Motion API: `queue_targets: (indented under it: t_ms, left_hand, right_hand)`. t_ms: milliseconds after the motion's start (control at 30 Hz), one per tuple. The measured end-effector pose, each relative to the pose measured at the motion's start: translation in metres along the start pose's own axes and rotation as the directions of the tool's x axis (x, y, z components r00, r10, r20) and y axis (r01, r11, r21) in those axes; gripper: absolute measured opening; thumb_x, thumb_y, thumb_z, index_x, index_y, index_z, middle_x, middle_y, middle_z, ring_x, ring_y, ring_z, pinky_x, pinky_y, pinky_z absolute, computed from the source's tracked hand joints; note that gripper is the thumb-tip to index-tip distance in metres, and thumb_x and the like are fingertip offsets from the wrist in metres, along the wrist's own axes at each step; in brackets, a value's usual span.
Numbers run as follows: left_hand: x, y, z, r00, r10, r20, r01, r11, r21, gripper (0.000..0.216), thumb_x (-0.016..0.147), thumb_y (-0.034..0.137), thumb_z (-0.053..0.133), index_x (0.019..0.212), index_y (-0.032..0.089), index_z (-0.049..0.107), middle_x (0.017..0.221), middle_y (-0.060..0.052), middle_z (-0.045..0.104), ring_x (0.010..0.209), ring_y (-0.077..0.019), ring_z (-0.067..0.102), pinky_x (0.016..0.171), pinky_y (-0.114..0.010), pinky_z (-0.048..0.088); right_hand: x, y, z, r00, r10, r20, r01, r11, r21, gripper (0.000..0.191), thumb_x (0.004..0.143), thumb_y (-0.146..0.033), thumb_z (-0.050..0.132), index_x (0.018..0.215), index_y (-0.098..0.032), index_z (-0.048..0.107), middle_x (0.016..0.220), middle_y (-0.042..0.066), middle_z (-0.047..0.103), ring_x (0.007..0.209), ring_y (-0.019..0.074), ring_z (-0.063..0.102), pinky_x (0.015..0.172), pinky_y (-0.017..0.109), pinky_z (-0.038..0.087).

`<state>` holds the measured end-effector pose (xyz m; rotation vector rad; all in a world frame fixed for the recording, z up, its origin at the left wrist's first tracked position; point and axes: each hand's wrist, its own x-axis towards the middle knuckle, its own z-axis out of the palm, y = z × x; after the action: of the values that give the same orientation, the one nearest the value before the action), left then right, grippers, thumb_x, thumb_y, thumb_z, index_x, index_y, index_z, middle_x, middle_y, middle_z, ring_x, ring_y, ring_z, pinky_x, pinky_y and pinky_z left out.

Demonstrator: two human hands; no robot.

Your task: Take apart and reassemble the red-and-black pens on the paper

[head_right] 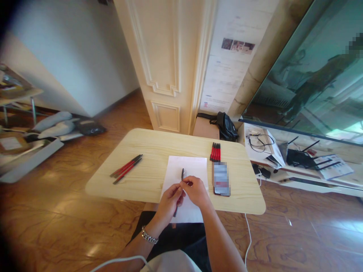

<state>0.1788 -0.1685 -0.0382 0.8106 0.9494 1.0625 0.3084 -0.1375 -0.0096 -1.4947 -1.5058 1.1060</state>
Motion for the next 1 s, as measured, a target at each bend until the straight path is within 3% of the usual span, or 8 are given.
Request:
queue_targets:
  t_ms: [167, 300, 433, 667, 833, 933, 1000]
  left_hand:
    - [-0.005, -0.006, 0.003, 1.0, -0.01, -0.004, 0.01, 1.0, 0.021, 0.034, 0.08, 0.044, 0.059, 0.095, 0.015, 0.063, 0.066, 0.0, 0.058, 0.043, -0.0058, 0.044, 0.039, -0.018, 0.027]
    - [-0.005, -0.008, -0.001, 0.999, -0.031, -0.035, 0.031, 1.0, 0.002, 0.034, 0.078, 0.043, 0.061, 0.096, 0.014, 0.063, 0.067, -0.001, 0.059, 0.044, -0.0065, 0.046, 0.04, -0.019, 0.029]
    - [-0.003, -0.005, -0.006, 0.995, -0.076, -0.057, 0.072, 0.995, -0.071, 0.035, 0.075, 0.039, 0.064, 0.1, 0.013, 0.063, 0.069, -0.002, 0.061, 0.047, -0.008, 0.049, 0.042, -0.019, 0.031]
    - [-0.002, 0.002, -0.005, 0.987, -0.106, -0.123, 0.092, 0.99, -0.11, 0.045, 0.069, 0.035, 0.071, 0.107, 0.013, 0.06, 0.078, -0.007, 0.067, 0.056, -0.012, 0.059, 0.051, -0.024, 0.043]
    - [-0.003, 0.007, -0.002, 0.98, -0.15, -0.132, 0.121, 0.972, -0.199, 0.034, 0.069, 0.031, 0.074, 0.092, 0.014, 0.055, 0.075, -0.006, 0.068, 0.056, -0.0117, 0.062, 0.052, -0.022, 0.045]
    - [-0.004, 0.011, 0.0, 0.975, -0.184, -0.124, 0.152, 0.962, -0.227, 0.032, 0.07, 0.031, 0.075, 0.086, 0.015, 0.051, 0.072, -0.006, 0.069, 0.053, -0.0109, 0.062, 0.05, -0.02, 0.045]
    - [-0.004, 0.013, 0.004, 0.972, -0.206, -0.116, 0.174, 0.955, -0.239, 0.035, 0.069, 0.033, 0.076, 0.085, 0.016, 0.05, 0.07, -0.005, 0.069, 0.051, -0.0113, 0.062, 0.048, -0.02, 0.046]
  right_hand:
    - [0.024, 0.006, -0.018, 0.981, 0.101, -0.163, -0.071, 0.982, 0.177, 0.032, 0.078, -0.044, 0.055, 0.081, -0.014, 0.067, 0.074, 0.006, 0.068, 0.061, 0.0142, 0.057, 0.052, 0.023, 0.039]
    - [0.044, 0.012, -0.028, 0.971, 0.12, -0.209, -0.15, 0.98, -0.134, 0.03, 0.076, -0.041, 0.058, 0.072, -0.015, 0.07, 0.062, 0.004, 0.066, 0.057, 0.0154, 0.057, 0.053, 0.025, 0.036]
    - [0.045, 0.019, -0.018, 0.975, 0.095, -0.202, -0.184, 0.856, -0.483, 0.026, 0.076, -0.038, 0.06, 0.063, -0.018, 0.072, 0.06, 0.006, 0.067, 0.061, 0.018, 0.059, 0.056, 0.027, 0.034]
    - [0.043, 0.021, -0.005, 0.961, 0.109, -0.252, -0.241, 0.778, -0.58, 0.021, 0.076, -0.039, 0.063, 0.076, -0.02, 0.073, 0.075, 0.01, 0.071, 0.073, 0.0209, 0.063, 0.061, 0.027, 0.036]
    - [0.03, 0.012, -0.009, 0.956, 0.062, -0.285, -0.183, 0.89, -0.419, 0.023, 0.08, -0.04, 0.059, 0.079, -0.02, 0.071, 0.075, 0.007, 0.07, 0.071, 0.0186, 0.062, 0.063, 0.026, 0.038]
    - [0.012, 0.008, -0.003, 0.971, 0.08, -0.226, -0.109, 0.987, -0.117, 0.032, 0.083, -0.045, 0.052, 0.083, -0.018, 0.07, 0.075, 0.006, 0.069, 0.066, 0.0169, 0.06, 0.06, 0.026, 0.042]
    - [0.0, 0.008, 0.005, 0.979, 0.163, -0.122, -0.143, 0.977, 0.158, 0.037, 0.081, -0.048, 0.053, 0.087, -0.016, 0.069, 0.078, 0.007, 0.069, 0.065, 0.0167, 0.06, 0.055, 0.026, 0.043]
